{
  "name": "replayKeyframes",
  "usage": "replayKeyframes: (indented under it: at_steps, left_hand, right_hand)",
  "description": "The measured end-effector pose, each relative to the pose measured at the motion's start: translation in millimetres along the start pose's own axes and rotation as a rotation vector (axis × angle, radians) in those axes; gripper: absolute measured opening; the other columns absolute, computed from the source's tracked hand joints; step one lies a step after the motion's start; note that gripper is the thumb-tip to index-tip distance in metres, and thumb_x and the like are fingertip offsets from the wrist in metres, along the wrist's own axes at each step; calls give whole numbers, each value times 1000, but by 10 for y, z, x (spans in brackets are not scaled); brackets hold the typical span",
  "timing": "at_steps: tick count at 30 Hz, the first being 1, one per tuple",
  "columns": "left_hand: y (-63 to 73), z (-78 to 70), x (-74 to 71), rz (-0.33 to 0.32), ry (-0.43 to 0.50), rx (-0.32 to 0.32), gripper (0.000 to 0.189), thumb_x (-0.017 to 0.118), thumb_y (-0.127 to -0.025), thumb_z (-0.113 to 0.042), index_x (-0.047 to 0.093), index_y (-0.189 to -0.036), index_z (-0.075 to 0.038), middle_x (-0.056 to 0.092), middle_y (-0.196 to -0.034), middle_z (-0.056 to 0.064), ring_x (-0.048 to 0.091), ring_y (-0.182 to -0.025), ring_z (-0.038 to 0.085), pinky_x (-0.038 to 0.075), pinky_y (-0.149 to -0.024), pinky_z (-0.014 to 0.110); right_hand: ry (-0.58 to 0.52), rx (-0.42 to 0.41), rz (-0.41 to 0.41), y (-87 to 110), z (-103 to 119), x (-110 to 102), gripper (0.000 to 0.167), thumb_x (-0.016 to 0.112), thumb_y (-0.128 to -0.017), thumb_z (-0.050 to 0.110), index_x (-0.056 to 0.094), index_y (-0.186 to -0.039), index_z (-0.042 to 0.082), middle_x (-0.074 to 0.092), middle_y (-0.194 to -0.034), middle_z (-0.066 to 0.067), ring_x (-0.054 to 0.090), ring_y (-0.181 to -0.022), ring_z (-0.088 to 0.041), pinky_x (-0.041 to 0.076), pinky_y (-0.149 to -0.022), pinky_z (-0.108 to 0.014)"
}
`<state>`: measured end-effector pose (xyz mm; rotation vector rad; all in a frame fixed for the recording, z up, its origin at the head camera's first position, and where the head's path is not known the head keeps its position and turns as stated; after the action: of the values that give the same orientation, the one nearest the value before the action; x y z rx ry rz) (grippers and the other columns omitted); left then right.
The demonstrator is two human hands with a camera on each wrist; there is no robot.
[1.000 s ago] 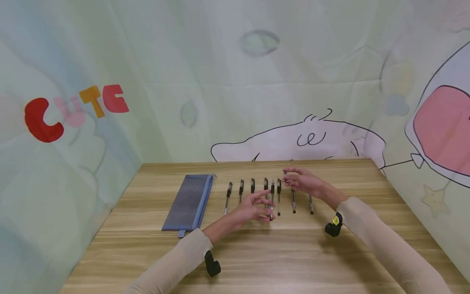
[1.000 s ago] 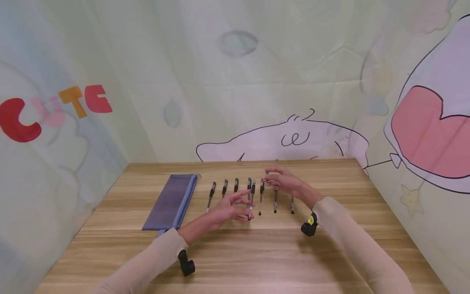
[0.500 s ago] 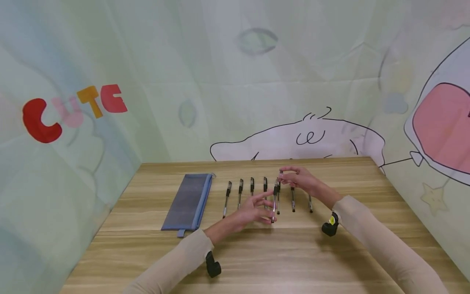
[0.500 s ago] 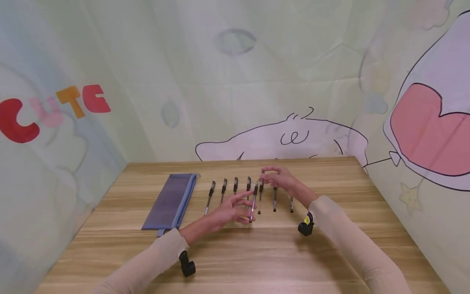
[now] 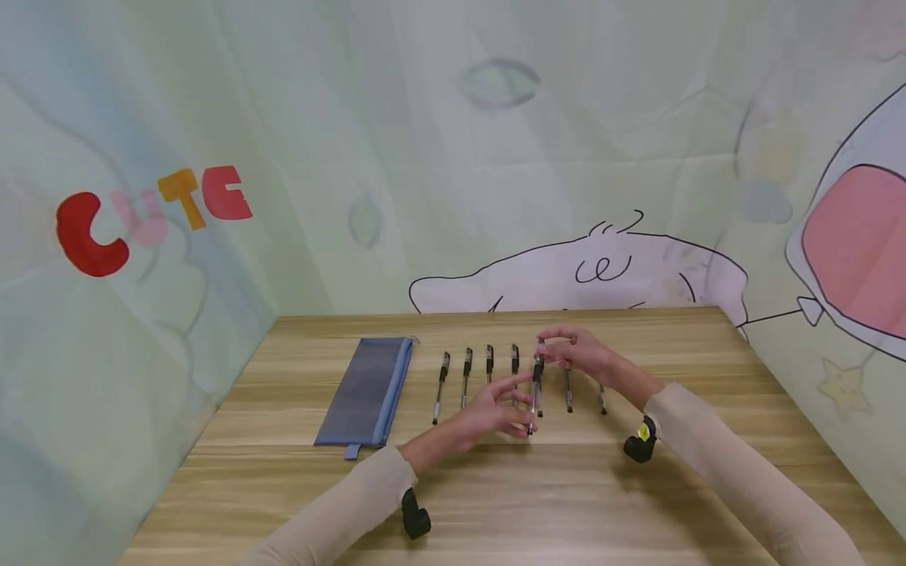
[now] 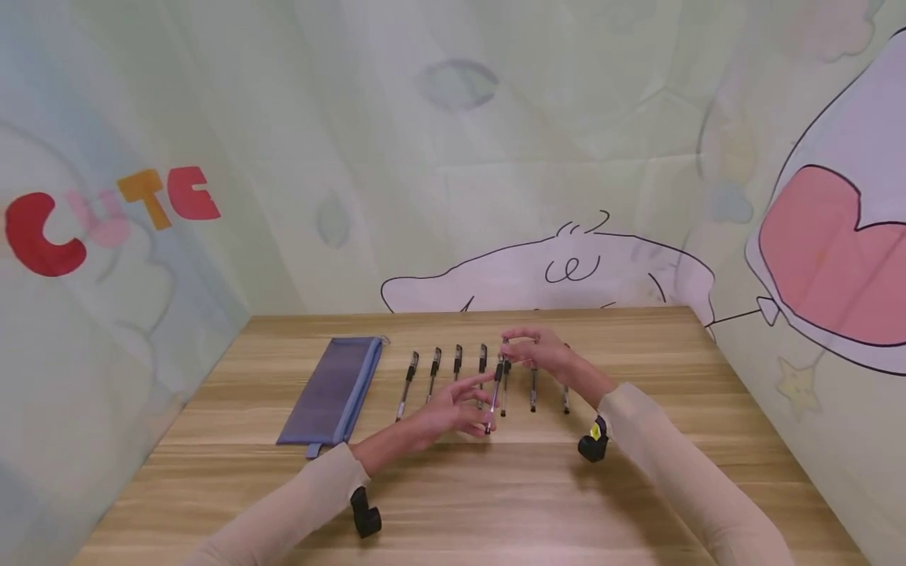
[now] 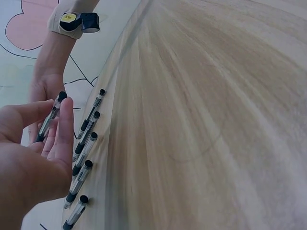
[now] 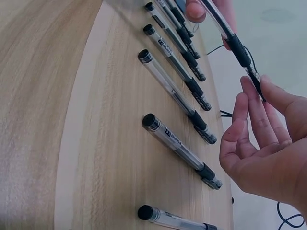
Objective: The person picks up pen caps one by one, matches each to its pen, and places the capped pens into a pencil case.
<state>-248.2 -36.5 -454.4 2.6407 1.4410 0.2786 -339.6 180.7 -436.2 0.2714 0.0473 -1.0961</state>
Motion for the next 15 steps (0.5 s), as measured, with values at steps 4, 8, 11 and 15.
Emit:
replayKeyframes:
  at_steps: [4, 8, 11, 15]
  left_hand:
    - [-6, 10, 18, -16, -1, -2, 74, 69, -91, 4, 40, -157, -14, 58, -135, 23, 73, -85, 16, 66, -85, 39]
    - [-4, 14, 22, -34, -1, -6, 74, 70, -89, 5, 42, -155, -13, 60, -131, 21, 72, -84, 16, 66, -84, 38]
    - [-1, 19, 29, -42, 3, -14, 74, 70, -89, 6, 43, -154, -12, 61, -127, 18, 73, -84, 16, 66, -84, 39]
    - [0, 26, 50, -59, 10, -26, 69, 70, -89, 5, 46, -152, -10, 63, -124, 16, 73, -85, 16, 66, -83, 37]
  right_hand:
    - [41, -1, 0, 20, -21, 6, 54, 65, -101, 21, 47, -145, -5, 76, -99, 11, 68, -101, -14, 49, -82, -26]
    - [71, 7, -17, 27, -29, 21, 50, 65, -101, 23, 52, -141, -5, 75, -99, 11, 66, -103, -17, 49, -84, -28]
    - [89, 14, -35, 34, -35, 38, 48, 66, -101, 23, 55, -139, -4, 74, -100, 10, 65, -107, -21, 50, -87, -29]
    - [114, 18, -55, 42, -54, 68, 47, 67, -100, 25, 57, -136, -4, 75, -108, 4, 65, -111, -24, 51, -95, -35]
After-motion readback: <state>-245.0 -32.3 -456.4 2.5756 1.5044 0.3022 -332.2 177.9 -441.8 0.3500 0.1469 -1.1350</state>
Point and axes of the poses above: each hand's wrist, its own y-axis away from the middle knuckle, its own x-axis out of the palm, z = x × y, the point moved 2 cm from there along -y, towards the middle knuckle
